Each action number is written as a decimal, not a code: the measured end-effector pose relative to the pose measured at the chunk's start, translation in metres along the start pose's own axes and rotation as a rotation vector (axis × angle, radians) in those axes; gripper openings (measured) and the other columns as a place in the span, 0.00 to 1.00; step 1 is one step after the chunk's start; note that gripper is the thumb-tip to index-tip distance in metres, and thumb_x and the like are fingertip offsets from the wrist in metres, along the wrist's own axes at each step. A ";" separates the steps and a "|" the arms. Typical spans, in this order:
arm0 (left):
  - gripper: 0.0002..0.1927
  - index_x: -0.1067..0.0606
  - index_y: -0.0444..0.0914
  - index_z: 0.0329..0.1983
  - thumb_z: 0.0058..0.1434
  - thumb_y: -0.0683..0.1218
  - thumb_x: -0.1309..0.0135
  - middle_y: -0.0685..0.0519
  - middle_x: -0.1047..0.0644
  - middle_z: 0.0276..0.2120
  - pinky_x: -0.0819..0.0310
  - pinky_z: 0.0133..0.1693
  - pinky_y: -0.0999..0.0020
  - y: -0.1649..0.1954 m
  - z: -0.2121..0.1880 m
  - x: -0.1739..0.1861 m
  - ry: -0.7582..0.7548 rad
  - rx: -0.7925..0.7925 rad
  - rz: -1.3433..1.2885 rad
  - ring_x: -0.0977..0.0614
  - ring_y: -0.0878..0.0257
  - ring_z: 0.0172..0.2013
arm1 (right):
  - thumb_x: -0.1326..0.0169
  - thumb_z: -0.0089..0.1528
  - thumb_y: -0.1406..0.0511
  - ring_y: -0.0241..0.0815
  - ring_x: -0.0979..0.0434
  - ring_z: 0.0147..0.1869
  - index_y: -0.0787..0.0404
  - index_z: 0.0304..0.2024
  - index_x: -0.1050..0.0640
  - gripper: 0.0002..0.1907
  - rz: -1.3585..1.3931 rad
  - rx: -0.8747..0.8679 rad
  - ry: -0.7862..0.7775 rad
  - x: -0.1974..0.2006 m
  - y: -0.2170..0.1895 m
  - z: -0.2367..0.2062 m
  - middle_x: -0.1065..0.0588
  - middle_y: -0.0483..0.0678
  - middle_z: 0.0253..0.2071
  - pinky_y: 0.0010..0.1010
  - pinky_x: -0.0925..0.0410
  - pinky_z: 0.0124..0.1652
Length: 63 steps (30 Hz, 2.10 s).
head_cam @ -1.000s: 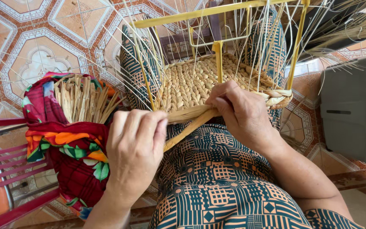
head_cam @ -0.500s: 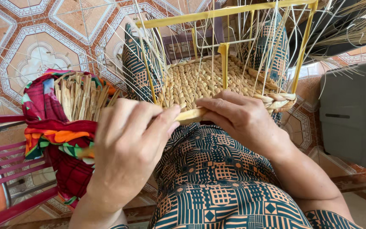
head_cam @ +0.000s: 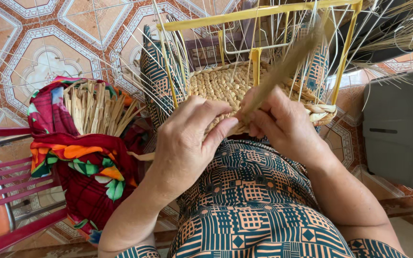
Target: The person weaves a basket by hand, interlacing thin strips of natural fiber through a yellow wire frame resting on their lap. They repeatedly pull and tuck the strips to build up the basket's base and sides.
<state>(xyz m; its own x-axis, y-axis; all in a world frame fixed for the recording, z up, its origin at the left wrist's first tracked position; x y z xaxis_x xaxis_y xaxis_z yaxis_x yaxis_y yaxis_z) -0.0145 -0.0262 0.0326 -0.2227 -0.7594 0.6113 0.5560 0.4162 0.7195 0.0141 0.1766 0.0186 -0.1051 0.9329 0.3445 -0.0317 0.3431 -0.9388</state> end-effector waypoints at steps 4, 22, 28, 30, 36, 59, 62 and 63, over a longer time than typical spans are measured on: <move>0.06 0.27 0.37 0.48 0.73 0.42 0.44 0.52 0.18 0.37 0.13 0.36 0.75 0.006 -0.008 -0.009 -0.001 0.079 -0.294 0.13 0.65 0.36 | 0.43 0.65 0.71 0.35 0.17 0.34 0.63 0.43 0.24 0.05 -0.046 -0.134 0.062 -0.006 0.002 0.004 0.19 0.42 0.31 0.25 0.26 0.31; 0.14 0.27 0.40 0.44 0.61 0.42 0.33 0.53 0.27 0.34 0.23 0.37 0.64 0.020 -0.036 0.025 0.005 0.031 0.519 0.21 0.58 0.35 | 0.43 0.67 0.72 0.36 0.17 0.32 0.66 0.43 0.27 0.06 -0.275 0.225 0.108 -0.026 -0.009 -0.003 0.20 0.48 0.36 0.25 0.26 0.31; 0.17 0.29 0.35 0.45 0.54 0.40 0.39 0.47 0.28 0.37 0.21 0.40 0.67 0.024 -0.034 0.008 -0.070 -0.095 0.510 0.21 0.55 0.38 | 0.45 0.65 0.73 0.38 0.17 0.40 0.67 0.41 0.28 0.05 -0.102 0.255 0.051 -0.007 -0.023 0.000 0.23 0.55 0.46 0.25 0.23 0.36; 0.13 0.30 0.34 0.44 0.58 0.34 0.42 0.47 0.28 0.38 0.19 0.42 0.67 0.022 -0.034 0.005 -0.096 -0.074 0.514 0.20 0.55 0.39 | 0.44 0.69 0.73 0.37 0.15 0.40 0.65 0.45 0.24 0.03 -0.241 0.242 0.163 0.002 -0.033 -0.005 0.20 0.49 0.43 0.24 0.23 0.38; 0.10 0.27 0.34 0.47 0.63 0.35 0.43 0.50 0.26 0.36 0.21 0.35 0.65 0.018 -0.024 0.038 -0.249 -0.060 0.366 0.19 0.58 0.37 | 0.39 0.63 0.68 0.43 0.17 0.45 0.67 0.52 0.21 0.15 -0.450 0.448 0.007 -0.018 -0.039 -0.013 0.21 0.52 0.48 0.30 0.23 0.43; 0.06 0.21 0.37 0.41 0.71 0.45 0.45 0.52 0.21 0.25 0.26 0.24 0.73 -0.019 0.013 0.015 -0.113 0.195 -0.166 0.19 0.65 0.25 | 0.50 0.70 0.73 0.37 0.20 0.32 0.66 0.50 0.30 0.07 -0.044 0.020 -0.046 -0.018 -0.007 0.002 0.22 0.49 0.35 0.25 0.24 0.33; 0.08 0.20 0.38 0.42 0.75 0.44 0.48 0.53 0.19 0.33 0.21 0.28 0.77 -0.011 -0.007 0.016 0.095 0.017 -0.367 0.17 0.67 0.32 | 0.46 0.67 0.72 0.35 0.18 0.31 0.65 0.48 0.27 0.08 -0.139 -0.001 -0.034 -0.023 -0.012 0.007 0.19 0.48 0.35 0.24 0.25 0.31; 0.09 0.20 0.39 0.44 0.76 0.44 0.50 0.53 0.19 0.35 0.18 0.29 0.78 -0.010 -0.014 0.015 0.121 0.009 -0.490 0.15 0.68 0.33 | 0.45 0.66 0.72 0.35 0.16 0.32 0.64 0.47 0.24 0.07 -0.203 0.023 -0.037 -0.026 -0.014 0.009 0.19 0.47 0.34 0.25 0.25 0.30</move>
<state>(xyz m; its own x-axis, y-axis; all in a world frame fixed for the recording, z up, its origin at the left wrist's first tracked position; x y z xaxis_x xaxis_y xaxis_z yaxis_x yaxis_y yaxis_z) -0.0121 -0.0483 0.0303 -0.3606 -0.9191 0.1588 0.4027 0.0002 0.9153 0.0082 0.1465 0.0229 -0.1304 0.8401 0.5265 -0.0790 0.5206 -0.8501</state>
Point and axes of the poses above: each hand's wrist, its own z-axis towards the middle knuckle, its own x-axis out of the back of the hand, y = z × x, the point moved 2 cm from there along z, towards the middle knuckle
